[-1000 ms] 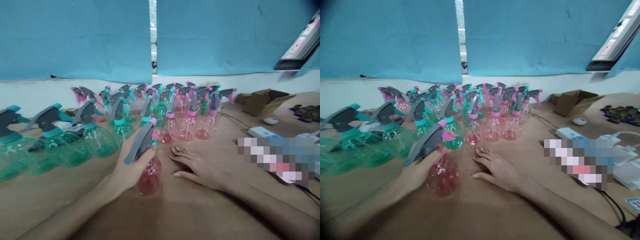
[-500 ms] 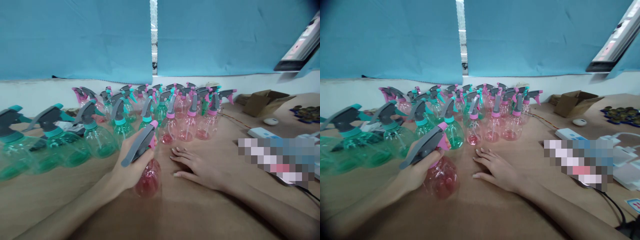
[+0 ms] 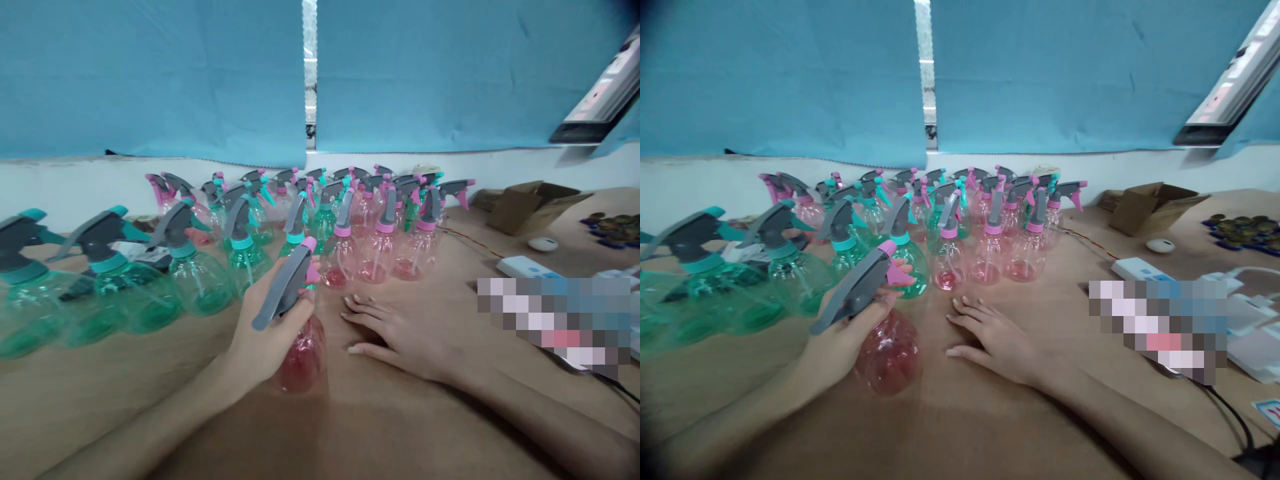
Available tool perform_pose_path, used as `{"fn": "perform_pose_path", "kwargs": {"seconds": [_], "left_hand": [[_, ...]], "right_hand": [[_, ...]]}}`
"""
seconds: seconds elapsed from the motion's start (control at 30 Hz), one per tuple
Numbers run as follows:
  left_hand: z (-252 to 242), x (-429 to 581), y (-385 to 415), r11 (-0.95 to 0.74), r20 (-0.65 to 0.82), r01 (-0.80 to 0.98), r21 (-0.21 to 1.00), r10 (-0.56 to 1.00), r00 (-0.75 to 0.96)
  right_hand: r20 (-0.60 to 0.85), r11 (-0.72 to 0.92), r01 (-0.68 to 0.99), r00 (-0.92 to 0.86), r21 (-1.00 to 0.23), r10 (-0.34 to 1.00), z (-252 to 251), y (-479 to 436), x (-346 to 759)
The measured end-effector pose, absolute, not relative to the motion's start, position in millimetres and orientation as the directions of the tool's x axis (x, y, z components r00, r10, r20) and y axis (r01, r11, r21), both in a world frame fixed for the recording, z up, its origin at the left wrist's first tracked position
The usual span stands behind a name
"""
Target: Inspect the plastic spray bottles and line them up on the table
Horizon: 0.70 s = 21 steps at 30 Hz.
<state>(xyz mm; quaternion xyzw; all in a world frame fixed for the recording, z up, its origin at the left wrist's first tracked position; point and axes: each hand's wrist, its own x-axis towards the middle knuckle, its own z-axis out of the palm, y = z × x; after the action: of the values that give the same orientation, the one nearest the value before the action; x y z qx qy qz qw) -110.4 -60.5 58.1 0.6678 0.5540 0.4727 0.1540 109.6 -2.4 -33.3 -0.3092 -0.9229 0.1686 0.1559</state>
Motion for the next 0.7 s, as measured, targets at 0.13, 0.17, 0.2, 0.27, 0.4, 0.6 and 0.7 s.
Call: {"fn": "perform_pose_path", "kwargs": {"seconds": [0.13, 0.17, 0.2, 0.27, 0.4, 0.6, 0.7], "left_hand": [[56.9, -111.5, -60.7, -0.327, 0.459, 0.610, 0.721, 0.886, -0.067], [56.3, -111.7, -60.6, -0.326, 0.459, 0.611, 0.721, 0.885, -0.071], [55.8, -111.8, -60.6, -0.326, 0.461, 0.610, 0.722, 0.884, -0.073], [55.3, -111.7, -60.6, -0.327, 0.460, 0.605, 0.726, 0.885, -0.075], [56.3, -111.1, -60.4, -0.326, 0.462, 0.601, 0.730, 0.883, -0.081], [54.6, -109.7, -59.5, -0.338, 0.462, 0.576, 0.744, 0.884, -0.078], [53.3, -105.2, -59.3, -0.339, 0.449, 0.551, 0.763, 0.891, -0.072]], "right_hand": [[0.183, 0.750, 0.515, -0.760, -0.415, 0.624, -32.0, -2.9, 109.4], [0.181, 0.750, 0.514, -0.761, -0.416, 0.623, -31.7, -2.9, 109.5], [0.179, 0.751, 0.514, -0.763, -0.415, 0.621, -31.5, -3.0, 109.5], [0.174, 0.751, 0.520, -0.763, -0.406, 0.622, -31.3, -2.9, 109.5], [0.159, 0.750, 0.536, -0.762, -0.388, 0.627, -31.1, -3.0, 109.4], [0.166, 0.751, 0.528, -0.763, -0.396, 0.624, -31.1, -2.9, 109.3], [0.152, 0.745, 0.524, -0.767, -0.413, 0.624, -30.7, -1.5, 110.0]]}}
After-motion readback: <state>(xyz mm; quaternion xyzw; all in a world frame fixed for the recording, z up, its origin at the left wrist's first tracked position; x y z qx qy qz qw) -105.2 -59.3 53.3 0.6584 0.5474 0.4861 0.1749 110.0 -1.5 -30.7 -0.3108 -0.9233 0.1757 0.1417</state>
